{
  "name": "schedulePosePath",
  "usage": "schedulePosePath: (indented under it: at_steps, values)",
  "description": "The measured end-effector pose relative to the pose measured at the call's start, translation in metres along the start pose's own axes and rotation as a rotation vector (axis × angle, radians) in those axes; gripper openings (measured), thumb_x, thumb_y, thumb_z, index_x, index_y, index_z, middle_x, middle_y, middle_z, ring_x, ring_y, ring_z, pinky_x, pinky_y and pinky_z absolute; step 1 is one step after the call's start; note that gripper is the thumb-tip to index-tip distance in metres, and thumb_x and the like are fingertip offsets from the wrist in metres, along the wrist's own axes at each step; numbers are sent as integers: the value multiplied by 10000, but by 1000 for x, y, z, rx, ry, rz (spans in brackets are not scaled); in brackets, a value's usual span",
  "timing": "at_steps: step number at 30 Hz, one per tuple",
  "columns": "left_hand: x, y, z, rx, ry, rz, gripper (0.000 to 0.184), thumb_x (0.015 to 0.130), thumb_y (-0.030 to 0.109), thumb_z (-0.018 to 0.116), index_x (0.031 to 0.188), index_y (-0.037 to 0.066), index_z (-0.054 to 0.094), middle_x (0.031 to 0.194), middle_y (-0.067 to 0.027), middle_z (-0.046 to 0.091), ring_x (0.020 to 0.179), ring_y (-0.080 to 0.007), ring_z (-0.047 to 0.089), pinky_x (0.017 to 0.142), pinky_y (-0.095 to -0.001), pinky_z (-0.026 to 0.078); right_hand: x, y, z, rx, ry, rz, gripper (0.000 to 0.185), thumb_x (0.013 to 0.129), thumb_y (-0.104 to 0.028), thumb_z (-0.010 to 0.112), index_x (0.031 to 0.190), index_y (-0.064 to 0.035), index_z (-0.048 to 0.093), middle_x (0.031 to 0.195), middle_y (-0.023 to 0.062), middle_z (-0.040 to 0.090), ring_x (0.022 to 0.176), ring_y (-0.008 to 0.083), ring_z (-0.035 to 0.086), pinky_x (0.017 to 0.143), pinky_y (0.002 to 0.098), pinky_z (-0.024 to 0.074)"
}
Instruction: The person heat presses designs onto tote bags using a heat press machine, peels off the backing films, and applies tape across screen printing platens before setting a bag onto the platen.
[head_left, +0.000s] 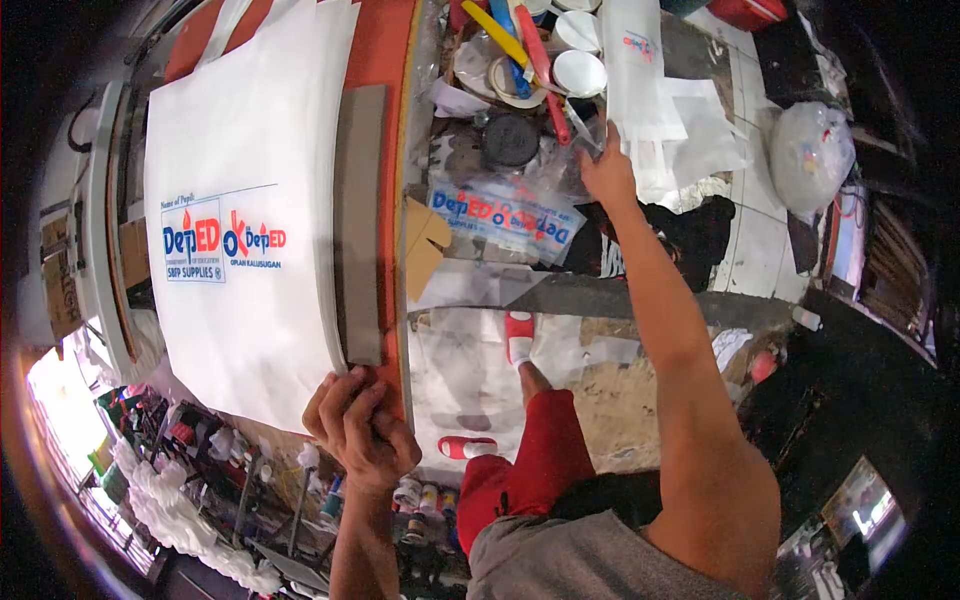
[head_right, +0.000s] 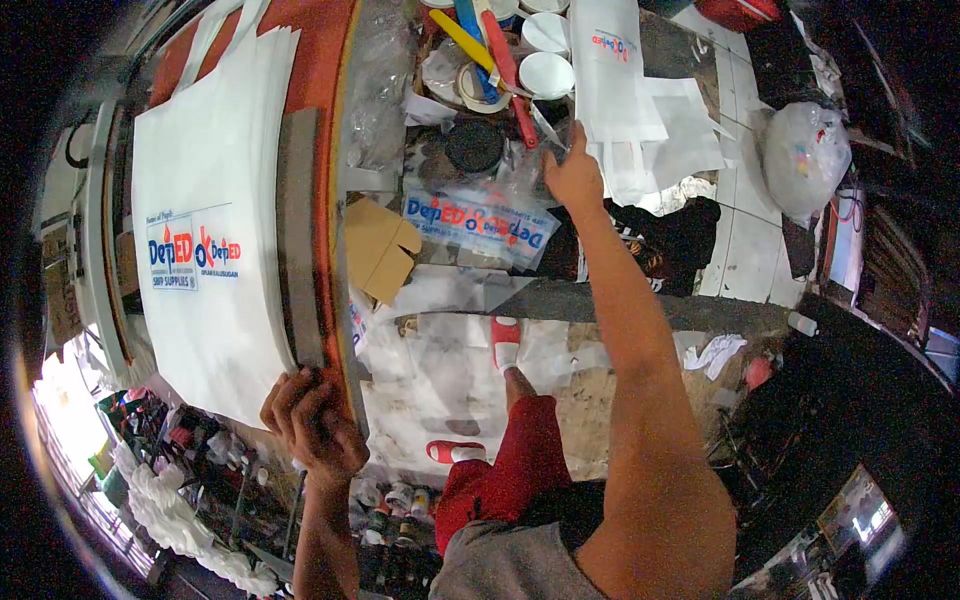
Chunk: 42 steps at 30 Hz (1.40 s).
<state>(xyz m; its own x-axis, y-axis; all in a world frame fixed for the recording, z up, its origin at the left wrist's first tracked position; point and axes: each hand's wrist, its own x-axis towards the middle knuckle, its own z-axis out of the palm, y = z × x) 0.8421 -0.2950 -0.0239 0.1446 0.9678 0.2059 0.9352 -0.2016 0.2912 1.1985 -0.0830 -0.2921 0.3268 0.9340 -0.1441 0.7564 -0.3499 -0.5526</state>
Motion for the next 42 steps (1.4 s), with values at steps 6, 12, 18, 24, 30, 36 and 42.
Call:
schedulePosePath:
  at_steps: [6, 12, 18, 24, 30, 36, 42]
  values:
    - [1, -1, -1, -8, -5, 4, 201, 854, 147, 511, 1001, 61, 619, 1128, -133, 633, 1121, -346, 544, 1025, -460, 345, -37, -21, -4, 46, -101, -265, 190, 840, -224, 621, 893, -50, 676, 950, 221, 671, 912, 474, 617, 805, 525, 499]
    - [4, 2, -3, -43, 62, 6, 204, 810, 96, 539, 994, 64, 620, 1152, -127, 636, 1147, -344, 541, 1022, -461, 334, -281, -60, -49, 256, -413, -618, 139, 758, -161, 647, 807, -33, 627, 901, 180, 602, 925, 397, 573, 832, 529, 449]
    - [-2, 13, -19, -135, 151, 32, 243, 764, -7, 645, 999, 57, 643, 1176, -150, 618, 1157, -360, 551, 989, -459, 388, -485, -84, -105, 705, -1565, -861, 222, 967, -238, 544, 918, -23, 570, 848, 190, 631, 801, 351, 619, 778, 461, 478]
    - [-182, 66, -75, -924, -421, -210, 282, 945, 151, 567, 1173, -11, 603, 1058, -242, 664, 985, -378, 664, 897, -400, 508, -474, -159, -170, 397, -1472, -698, 294, 961, -319, 526, 1055, -55, 613, 956, 192, 687, 934, 377, 656, 819, 460, 501]
    - [-439, 39, -128, -722, -359, -716, 291, 995, 230, 518, 894, -10, 651, 749, -170, 655, 709, -202, 644, 681, -363, 500, -511, -155, -190, 6, -1406, -855, 274, 930, -281, 560, 1054, -50, 642, 938, 180, 696, 911, 348, 668, 800, 441, 517]
    - [-831, -31, -79, -295, 64, -1321, 283, 944, 218, 523, 866, -29, 636, 790, -260, 645, 783, -460, 631, 695, -489, 497, -581, -198, -218, -412, -1208, -1071, 285, 921, -289, 569, 1054, -54, 662, 936, 198, 687, 901, 380, 659, 791, 471, 512]
    - [-844, 66, -145, -262, 114, -1264, 338, 898, 151, 638, 1158, -62, 606, 1185, -270, 622, 1103, -405, 606, 934, -430, 481, -745, -225, -164, -482, -1354, -1470, 298, 910, -286, 551, 980, -23, 674, 908, 221, 677, 898, 402, 645, 769, 499, 504]
